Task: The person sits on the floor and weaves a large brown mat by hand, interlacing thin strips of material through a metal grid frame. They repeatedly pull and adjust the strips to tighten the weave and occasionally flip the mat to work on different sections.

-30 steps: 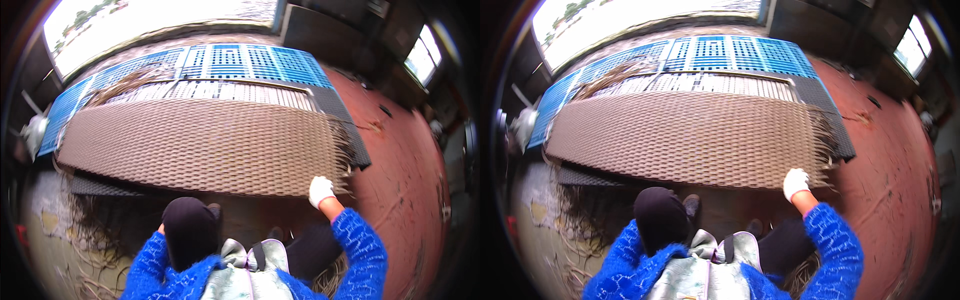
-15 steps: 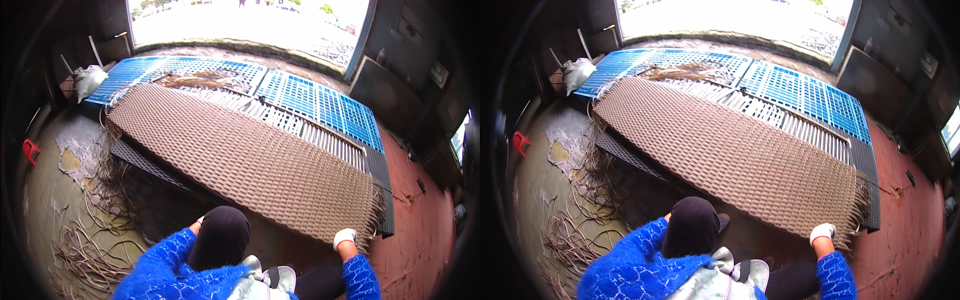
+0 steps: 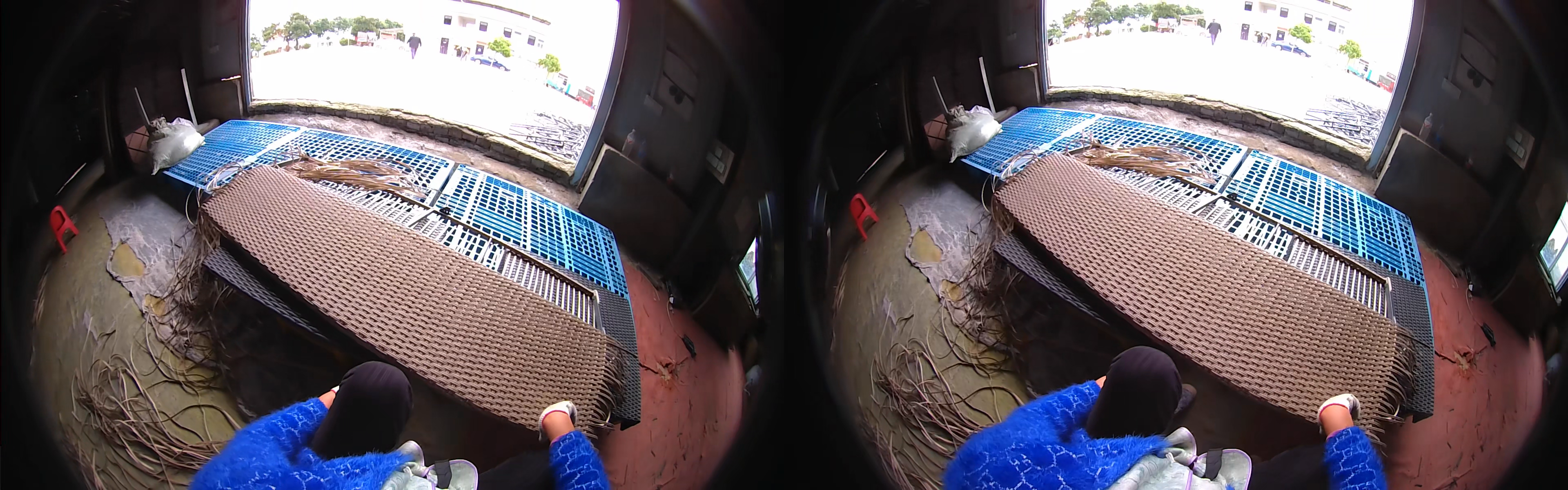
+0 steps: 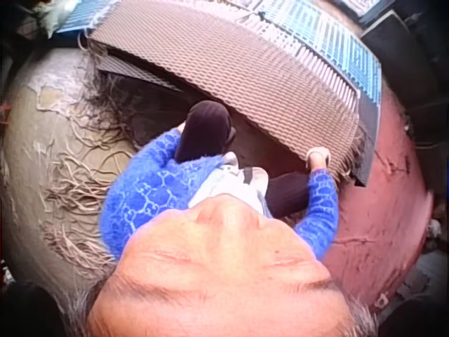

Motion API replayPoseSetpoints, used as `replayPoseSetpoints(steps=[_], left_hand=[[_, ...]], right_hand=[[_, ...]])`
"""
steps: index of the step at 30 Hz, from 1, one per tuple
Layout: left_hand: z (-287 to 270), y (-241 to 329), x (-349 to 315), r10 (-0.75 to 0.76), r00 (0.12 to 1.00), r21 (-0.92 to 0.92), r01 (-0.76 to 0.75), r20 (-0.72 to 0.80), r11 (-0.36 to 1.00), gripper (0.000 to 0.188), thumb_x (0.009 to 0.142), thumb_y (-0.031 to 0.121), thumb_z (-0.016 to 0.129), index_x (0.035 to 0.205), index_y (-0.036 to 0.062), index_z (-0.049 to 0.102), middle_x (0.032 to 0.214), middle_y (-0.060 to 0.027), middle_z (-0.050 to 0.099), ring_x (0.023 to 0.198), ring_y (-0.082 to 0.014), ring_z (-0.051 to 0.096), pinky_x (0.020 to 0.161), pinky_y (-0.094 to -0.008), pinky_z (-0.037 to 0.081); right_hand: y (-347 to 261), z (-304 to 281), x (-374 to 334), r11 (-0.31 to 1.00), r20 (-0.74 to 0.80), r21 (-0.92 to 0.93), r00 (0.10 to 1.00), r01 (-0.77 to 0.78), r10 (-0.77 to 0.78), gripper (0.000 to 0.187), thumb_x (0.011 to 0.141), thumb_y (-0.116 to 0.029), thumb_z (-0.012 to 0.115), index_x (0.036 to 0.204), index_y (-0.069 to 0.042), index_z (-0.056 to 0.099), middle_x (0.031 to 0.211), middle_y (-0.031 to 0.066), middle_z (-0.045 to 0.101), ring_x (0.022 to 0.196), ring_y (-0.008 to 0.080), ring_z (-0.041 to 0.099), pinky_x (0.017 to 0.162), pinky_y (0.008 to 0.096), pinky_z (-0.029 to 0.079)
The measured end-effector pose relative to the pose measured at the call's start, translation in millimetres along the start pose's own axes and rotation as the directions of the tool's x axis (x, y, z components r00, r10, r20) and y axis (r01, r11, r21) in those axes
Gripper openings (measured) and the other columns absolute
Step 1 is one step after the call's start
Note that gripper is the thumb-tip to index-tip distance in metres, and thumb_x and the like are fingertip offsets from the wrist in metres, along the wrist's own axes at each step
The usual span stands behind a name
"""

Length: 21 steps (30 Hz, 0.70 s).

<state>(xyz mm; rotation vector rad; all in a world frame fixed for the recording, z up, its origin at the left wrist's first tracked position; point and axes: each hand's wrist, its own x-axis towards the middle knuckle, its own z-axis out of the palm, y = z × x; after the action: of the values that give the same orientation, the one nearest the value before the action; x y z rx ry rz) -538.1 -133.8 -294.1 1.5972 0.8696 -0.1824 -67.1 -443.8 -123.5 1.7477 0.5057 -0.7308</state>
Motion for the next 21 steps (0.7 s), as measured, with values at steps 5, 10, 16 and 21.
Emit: replayPoseSetpoints(steps=[5,10,16,21], left_hand=[[2,-2,-9,0.009,1.0,0.02,-0.009,-0.008,1.0,0.03,0.103,0.024,0.053,0.122,0.0058,0.068,0.119,-0.0084,0.071,0.11,-0.0186,0.065,0.097,-0.0322,0.05],[0,-3,-20,0.033,0.999,0.05,-0.031,-0.022,0.998,0.03,0.103,0.025,0.053,0.122,0.0062,0.068,0.119,-0.0086,0.072,0.109,-0.0189,0.066,0.096,-0.0323,0.05],[-3,-8,-32,0.053,0.998,0.067,-0.051,-0.041,0.996,0.03,0.102,0.026,0.054,0.121,0.0067,0.069,0.118,-0.0088,0.072,0.109,-0.0192,0.066,0.095,-0.0323,0.051],[-1,-13,-35,0.056,0.997,0.061,-0.053,-0.053,0.997,0.03,0.102,0.026,0.055,0.12,0.0072,0.069,0.118,-0.009,0.072,0.109,-0.0195,0.067,0.095,-0.0324,0.051]], right_hand=[[2,-2,1,1.0,0.004,-0.004,1.0,0.017,-0.017,0.04,0.082,-0.052,0.076,0.109,-0.023,0.079,0.111,-0.0034,0.075,0.095,0.023,0.073,0.074,0.0505,0.058],[4,-1,7,1.0,0.001,-0.01,1.0,0.026,-0.026,0.039,0.083,-0.052,0.075,0.109,-0.023,0.079,0.111,-0.0037,0.075,0.093,0.0231,0.073,0.074,0.0505,0.058],[4,5,13,1.0,-0.056,0.001,0.998,0.023,-0.023,0.062,0.075,-0.069,0.078,0.119,-0.025,0.076,0.117,-0.0033,0.075,0.103,0.0239,0.073,0.086,0.0502,0.057],[14,16,4,0.995,-0.104,0.095,0.994,0.027,-0.017,0.067,0.075,-0.068,0.079,0.122,-0.02,0.075,0.12,0.0009,0.075,0.11,0.0252,0.071,0.092,0.0483,0.056]])
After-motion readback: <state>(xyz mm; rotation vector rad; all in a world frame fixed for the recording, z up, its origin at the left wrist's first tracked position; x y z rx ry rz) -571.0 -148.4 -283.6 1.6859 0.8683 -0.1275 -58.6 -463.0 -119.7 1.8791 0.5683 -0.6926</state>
